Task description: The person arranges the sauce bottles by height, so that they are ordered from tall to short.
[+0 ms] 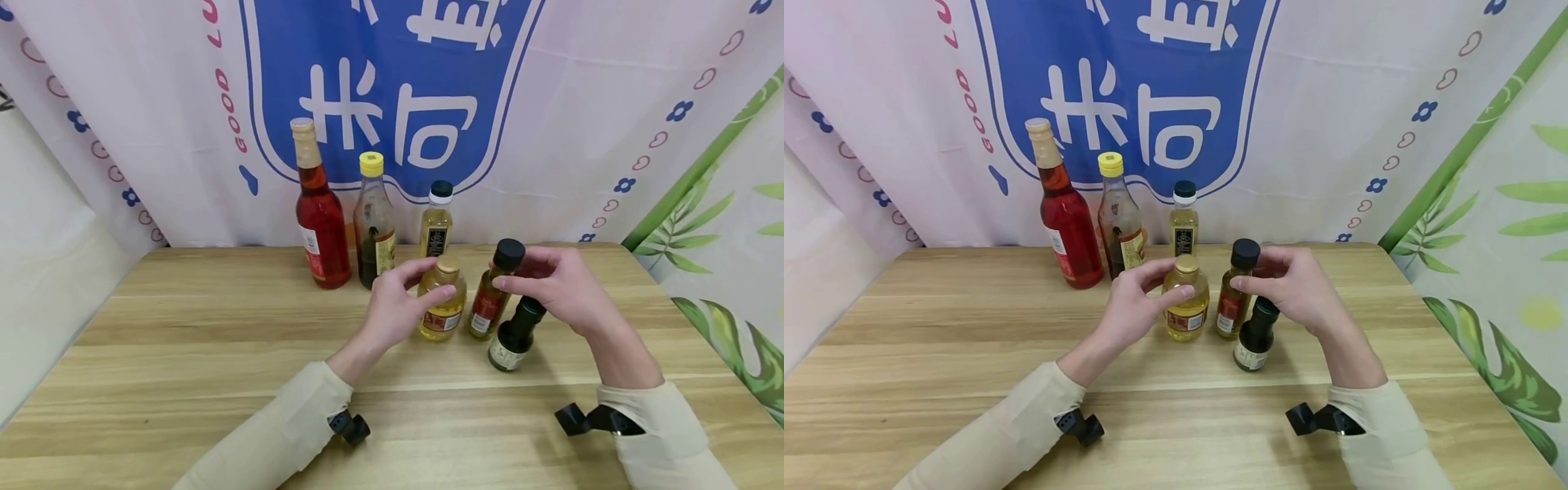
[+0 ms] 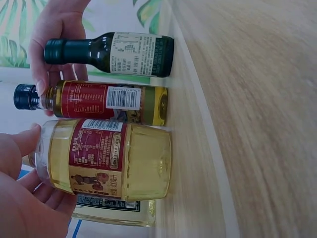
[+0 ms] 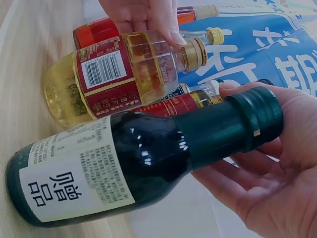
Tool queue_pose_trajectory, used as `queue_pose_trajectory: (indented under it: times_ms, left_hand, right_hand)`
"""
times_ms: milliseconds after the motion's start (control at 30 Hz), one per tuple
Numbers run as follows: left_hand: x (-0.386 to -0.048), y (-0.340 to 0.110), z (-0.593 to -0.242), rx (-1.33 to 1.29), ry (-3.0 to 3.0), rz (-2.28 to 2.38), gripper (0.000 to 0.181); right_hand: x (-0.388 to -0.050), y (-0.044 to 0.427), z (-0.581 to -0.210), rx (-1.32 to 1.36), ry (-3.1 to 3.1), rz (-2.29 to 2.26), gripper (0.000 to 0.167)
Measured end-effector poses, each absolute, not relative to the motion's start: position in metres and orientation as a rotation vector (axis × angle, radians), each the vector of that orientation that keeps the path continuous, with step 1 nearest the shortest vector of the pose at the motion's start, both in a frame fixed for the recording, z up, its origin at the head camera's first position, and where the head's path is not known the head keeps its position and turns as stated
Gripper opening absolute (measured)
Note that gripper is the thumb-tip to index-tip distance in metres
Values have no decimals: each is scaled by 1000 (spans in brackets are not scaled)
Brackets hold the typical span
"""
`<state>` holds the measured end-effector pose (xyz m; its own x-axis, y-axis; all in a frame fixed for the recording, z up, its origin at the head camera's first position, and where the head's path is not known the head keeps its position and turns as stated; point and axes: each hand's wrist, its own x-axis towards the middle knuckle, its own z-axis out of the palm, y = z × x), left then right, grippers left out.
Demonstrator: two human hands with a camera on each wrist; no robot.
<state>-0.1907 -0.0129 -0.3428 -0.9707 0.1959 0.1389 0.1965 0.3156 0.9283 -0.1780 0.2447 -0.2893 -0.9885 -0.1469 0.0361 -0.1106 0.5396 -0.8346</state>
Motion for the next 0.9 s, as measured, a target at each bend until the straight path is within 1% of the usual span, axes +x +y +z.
queue_pose_trajectory:
  times_ms: [167,300,533,633,700,900]
  left_hand:
    - [-191,-14,-343,-412,-2540,-1787,58]
    - [-191,-14,-343,-424,-2539,-1789,59]
    - [-192,-16,-343,-384,-2565,-1780,58]
    - [-192,-17,-343,-362,-2580,-1780,58]
    - [-191,-17,-342,-361,-2586,-1782,59]
    - [-192,-14,-342,-392,-2582,-1783,60]
  right_hand:
    - [-179,244,-291,-255,2776,-1514,33]
    - [-179,246,-291,-273,2806,-1581,32]
    - [-183,246,-286,-256,2769,-1759,41]
    - [-187,245,-282,-245,2760,-1801,40]
    - [-190,245,-279,-232,2777,-1795,40]
    - [-208,246,-270,-145,2820,-1708,46]
